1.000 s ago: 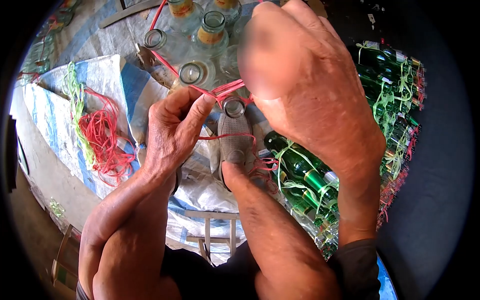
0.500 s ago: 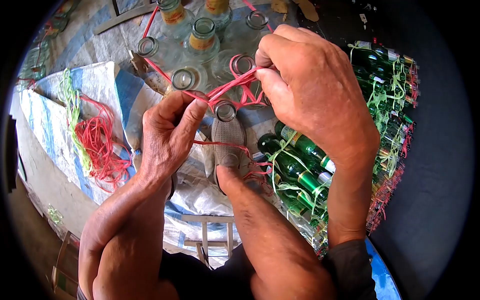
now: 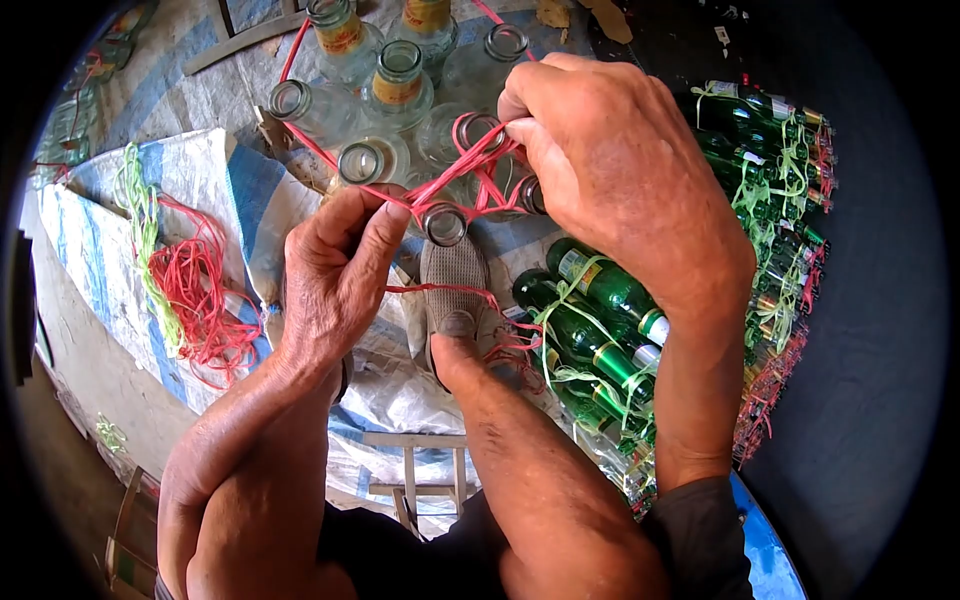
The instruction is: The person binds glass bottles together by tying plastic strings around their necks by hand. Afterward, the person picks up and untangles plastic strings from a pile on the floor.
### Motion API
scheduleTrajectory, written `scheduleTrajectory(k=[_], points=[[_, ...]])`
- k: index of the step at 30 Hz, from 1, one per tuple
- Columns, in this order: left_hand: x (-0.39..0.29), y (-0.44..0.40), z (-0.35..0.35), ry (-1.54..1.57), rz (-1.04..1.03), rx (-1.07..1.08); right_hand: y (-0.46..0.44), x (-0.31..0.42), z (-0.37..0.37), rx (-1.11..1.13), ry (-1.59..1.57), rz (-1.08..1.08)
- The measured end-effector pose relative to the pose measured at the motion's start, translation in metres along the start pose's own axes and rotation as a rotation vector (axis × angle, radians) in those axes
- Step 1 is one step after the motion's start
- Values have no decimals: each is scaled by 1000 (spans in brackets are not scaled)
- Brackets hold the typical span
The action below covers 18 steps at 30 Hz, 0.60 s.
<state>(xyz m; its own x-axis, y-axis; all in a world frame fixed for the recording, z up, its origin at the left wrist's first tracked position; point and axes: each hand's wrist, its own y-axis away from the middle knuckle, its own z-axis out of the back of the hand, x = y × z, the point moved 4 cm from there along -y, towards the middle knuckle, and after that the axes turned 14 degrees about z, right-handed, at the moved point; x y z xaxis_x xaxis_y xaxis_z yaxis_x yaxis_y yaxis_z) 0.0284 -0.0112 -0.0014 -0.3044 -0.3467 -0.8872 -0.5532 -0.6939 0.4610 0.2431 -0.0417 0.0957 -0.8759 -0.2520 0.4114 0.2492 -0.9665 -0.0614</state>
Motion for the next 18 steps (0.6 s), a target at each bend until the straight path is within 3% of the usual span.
scheduleTrajectory(k=[12, 16, 18], points=[[0, 1, -2, 7, 17, 15, -19, -13, -5, 16, -76, 19], [-3, 1, -2, 18, 36, 12, -25, -6, -7, 107, -275, -239], [-2, 0, 0, 11, 62, 21, -28, -7, -9, 126, -278, -255]])
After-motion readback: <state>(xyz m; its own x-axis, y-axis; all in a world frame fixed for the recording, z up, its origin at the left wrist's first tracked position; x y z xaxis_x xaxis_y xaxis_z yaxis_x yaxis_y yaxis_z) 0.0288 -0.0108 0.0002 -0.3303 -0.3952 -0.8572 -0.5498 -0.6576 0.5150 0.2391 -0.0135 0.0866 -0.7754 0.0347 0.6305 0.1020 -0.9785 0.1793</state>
